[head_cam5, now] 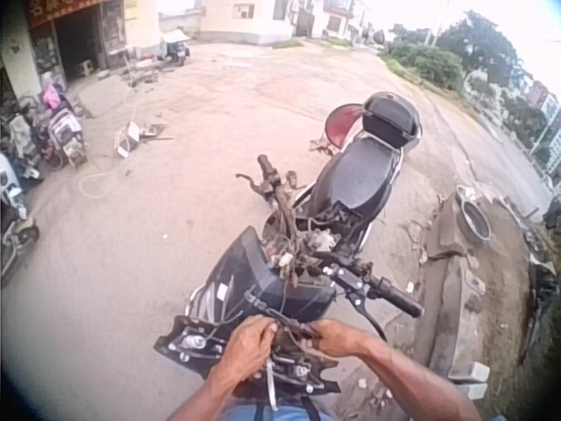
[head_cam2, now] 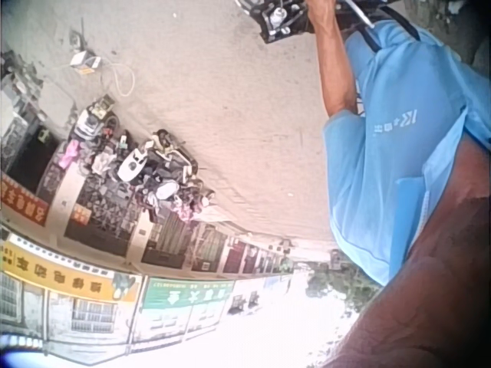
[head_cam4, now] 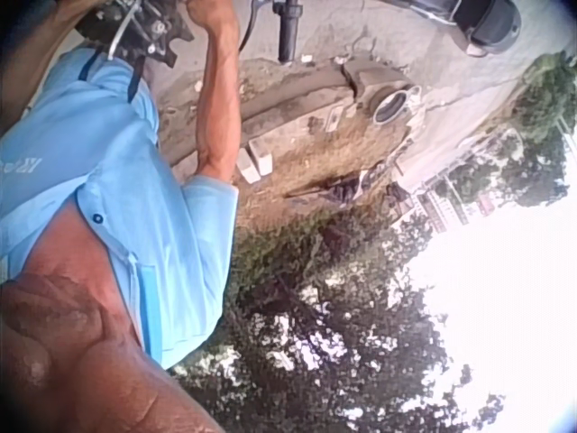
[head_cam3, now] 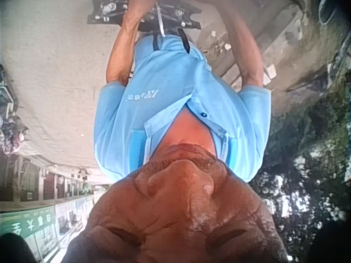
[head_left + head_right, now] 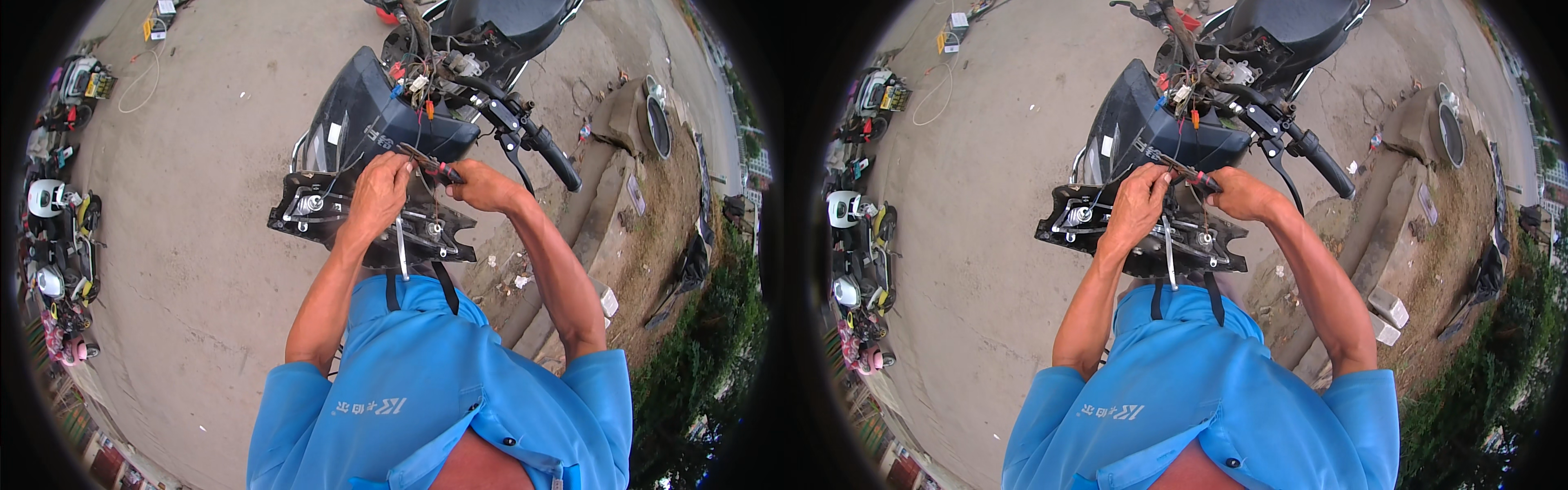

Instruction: The person uses pliers to strip insulation from wires and then twists the exposed copper ends together on a motorcycle's front electrical assembly.

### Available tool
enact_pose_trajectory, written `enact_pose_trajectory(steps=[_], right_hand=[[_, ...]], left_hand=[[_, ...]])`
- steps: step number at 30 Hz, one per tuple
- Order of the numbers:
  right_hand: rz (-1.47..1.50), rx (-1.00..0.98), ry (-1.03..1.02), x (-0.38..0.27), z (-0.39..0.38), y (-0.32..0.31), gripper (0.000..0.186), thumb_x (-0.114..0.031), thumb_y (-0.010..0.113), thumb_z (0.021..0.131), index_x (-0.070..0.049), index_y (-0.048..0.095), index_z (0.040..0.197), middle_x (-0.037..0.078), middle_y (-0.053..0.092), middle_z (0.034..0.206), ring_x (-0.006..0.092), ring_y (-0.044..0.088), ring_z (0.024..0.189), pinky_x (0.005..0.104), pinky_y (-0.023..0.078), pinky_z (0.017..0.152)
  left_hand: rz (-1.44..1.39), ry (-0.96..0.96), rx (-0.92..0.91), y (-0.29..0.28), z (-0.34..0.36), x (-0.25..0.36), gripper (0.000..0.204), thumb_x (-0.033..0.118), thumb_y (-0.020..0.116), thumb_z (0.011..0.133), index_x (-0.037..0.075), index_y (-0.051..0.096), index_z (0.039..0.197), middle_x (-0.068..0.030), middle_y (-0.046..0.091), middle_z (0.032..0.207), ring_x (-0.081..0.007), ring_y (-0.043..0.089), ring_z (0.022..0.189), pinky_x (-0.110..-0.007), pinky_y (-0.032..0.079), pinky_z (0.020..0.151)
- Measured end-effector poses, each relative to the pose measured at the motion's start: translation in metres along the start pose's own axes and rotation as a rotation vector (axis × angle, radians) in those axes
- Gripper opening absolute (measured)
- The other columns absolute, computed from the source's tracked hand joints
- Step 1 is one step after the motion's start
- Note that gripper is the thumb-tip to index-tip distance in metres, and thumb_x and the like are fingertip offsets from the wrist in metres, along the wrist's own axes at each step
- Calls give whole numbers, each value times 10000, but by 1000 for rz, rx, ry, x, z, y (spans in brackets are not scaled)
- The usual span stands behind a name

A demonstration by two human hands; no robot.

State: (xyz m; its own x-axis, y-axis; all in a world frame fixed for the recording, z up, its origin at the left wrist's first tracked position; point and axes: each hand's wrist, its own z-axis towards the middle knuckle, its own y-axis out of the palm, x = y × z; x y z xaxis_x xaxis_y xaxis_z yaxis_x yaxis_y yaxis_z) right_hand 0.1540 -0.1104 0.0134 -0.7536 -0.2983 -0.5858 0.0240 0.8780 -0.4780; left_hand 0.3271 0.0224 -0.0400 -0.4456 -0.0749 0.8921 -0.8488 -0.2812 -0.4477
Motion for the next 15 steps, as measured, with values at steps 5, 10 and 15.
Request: enact_pose_trajectory(steps=[5,10,15], right_hand=[[-32,50,-87,16,3,3,251,-86,657,888,39,627,1104,170,668,820,255,632,776,409,508,759],[148,-80,55,20,6,-2,214,-86,653,914,40,637,1086,65,662,782,182,620,769,376,499,712],[398,-136,104,18,5,-6,193,-78,635,953,8,659,1124,42,655,911,161,634,896,359,564,780]], left_hand=[[-21,-9,-22,3,1,-1,202,93,563,1003,-61,683,1055,-180,660,923,-339,639,849,-404,487,788],[-164,-118,-48,1,6,13,182,86,558,988,-55,672,1002,-204,652,908,-401,626,887,-446,483,797],[-158,-197,-20,3,8,13,230,133,545,1010,-59,672,998,-217,670,890,-375,651,810,-421,499,768]])
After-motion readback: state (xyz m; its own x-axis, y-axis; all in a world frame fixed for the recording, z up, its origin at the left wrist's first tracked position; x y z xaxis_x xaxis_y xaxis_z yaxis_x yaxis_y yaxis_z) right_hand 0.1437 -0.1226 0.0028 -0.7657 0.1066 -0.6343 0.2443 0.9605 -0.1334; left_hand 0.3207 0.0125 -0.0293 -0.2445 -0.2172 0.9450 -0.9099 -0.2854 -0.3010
